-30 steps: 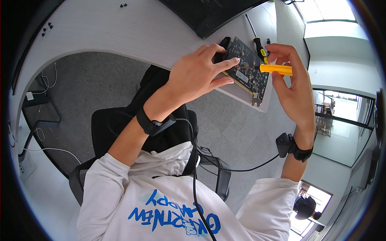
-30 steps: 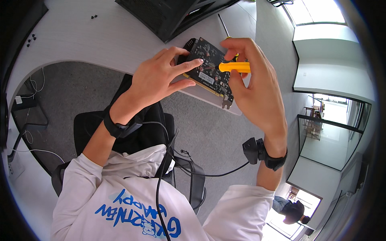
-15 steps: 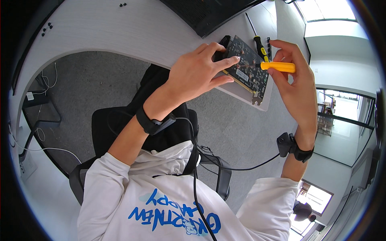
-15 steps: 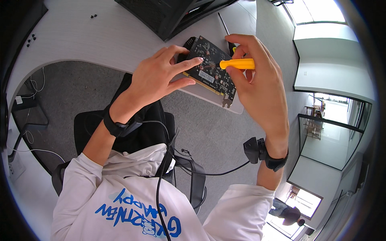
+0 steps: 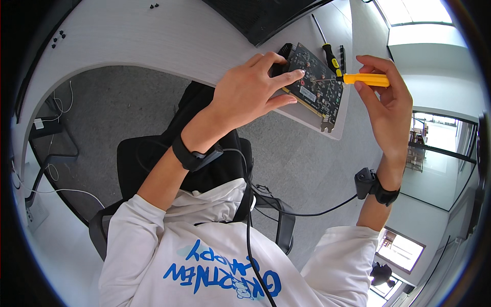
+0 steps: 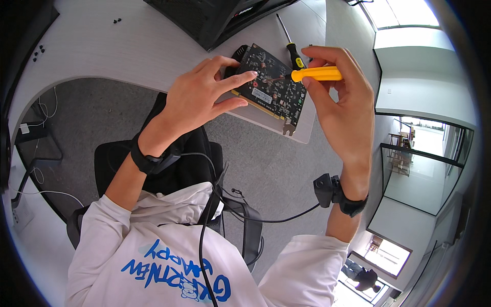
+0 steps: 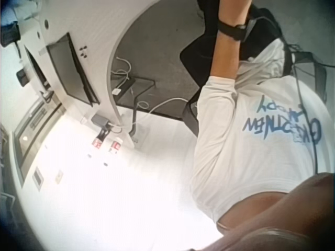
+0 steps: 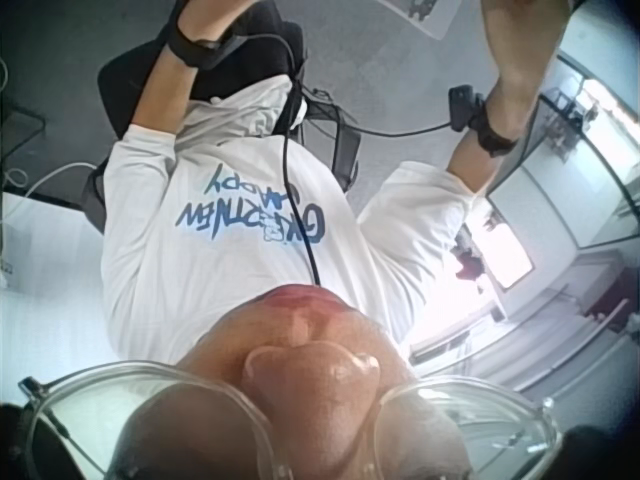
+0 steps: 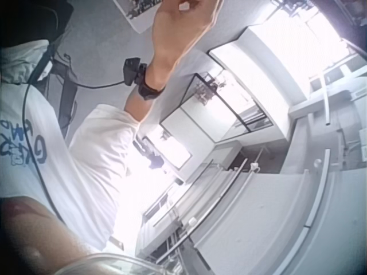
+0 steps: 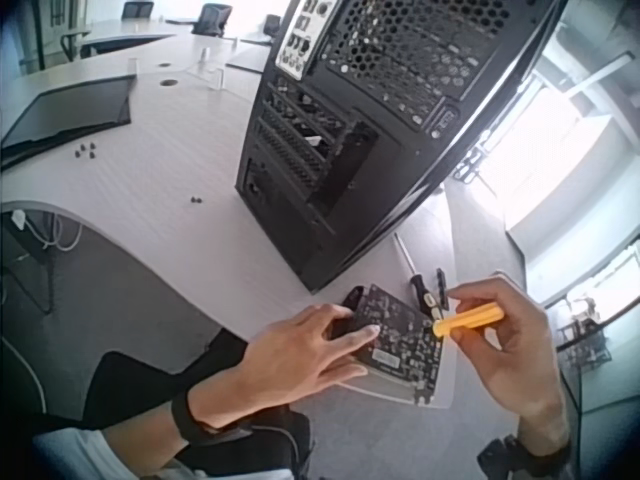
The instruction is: The person unscrews and removes a graphics card from a computer tower, then uses a screwdriver to remove additional screws from the board of the graphics card.
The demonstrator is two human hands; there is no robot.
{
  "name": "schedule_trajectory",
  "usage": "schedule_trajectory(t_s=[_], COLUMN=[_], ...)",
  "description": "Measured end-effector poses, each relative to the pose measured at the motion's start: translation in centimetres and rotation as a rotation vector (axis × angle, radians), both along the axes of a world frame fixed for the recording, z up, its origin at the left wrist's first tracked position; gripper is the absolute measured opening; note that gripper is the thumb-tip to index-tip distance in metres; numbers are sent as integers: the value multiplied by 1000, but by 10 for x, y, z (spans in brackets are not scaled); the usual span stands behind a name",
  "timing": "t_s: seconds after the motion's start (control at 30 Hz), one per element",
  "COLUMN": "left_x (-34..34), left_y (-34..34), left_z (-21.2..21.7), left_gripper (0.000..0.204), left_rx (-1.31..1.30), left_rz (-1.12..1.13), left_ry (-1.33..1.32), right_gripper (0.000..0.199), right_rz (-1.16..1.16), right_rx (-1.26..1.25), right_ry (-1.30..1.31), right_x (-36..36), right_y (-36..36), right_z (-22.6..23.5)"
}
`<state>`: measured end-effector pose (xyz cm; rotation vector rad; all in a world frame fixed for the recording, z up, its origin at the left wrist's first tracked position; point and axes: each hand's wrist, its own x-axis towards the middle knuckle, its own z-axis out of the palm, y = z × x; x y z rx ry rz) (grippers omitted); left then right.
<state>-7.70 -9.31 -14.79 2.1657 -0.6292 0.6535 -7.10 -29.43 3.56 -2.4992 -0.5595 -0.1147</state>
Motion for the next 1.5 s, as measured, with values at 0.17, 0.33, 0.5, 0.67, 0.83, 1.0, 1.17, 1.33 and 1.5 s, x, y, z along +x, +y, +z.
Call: schedule_trajectory(t_s=[0.17, 0.33, 0.5, 0.67, 0.83, 1.0, 1.17, 1.33, 1.5], left_x=[-1, 0, 0, -1, 0, 0, 0, -1, 0], left_y=[-1, -1, -1, -1, -1, -1, -1, -1, -1], left_z=[1, -2, -1, 0, -2, -1, 1, 0, 0], left_gripper=[52, 52, 53, 51, 50, 49, 49, 49, 49], left_rx=[9, 17, 22, 14, 1, 1, -2, -2, 0], left_rz=[10, 9, 16, 16, 12, 11, 10, 15, 12], left_ry=[-2, -12, -23, -11, -28, -22, -9, -5, -2], right_gripper=[35, 33, 32, 32, 32, 30, 28, 29, 28], right_rz=[-18, -32, -40, -39, -22, -70, -77, -57, -72], right_rx=[37, 57, 69, 89, 88, 95, 114, 100, 108], right_ry=[12, 15, 13, 25, 14, 29, 32, 9, 8], right_x=[0, -2, -2, -2, -3, -5, -5, -4, -4], right_y=[-4, -5, -6, -7, -9, -10, -12, -20, -22], right_z=[-5, -7, -9, -11, -14, -16, -19, -24, -26])
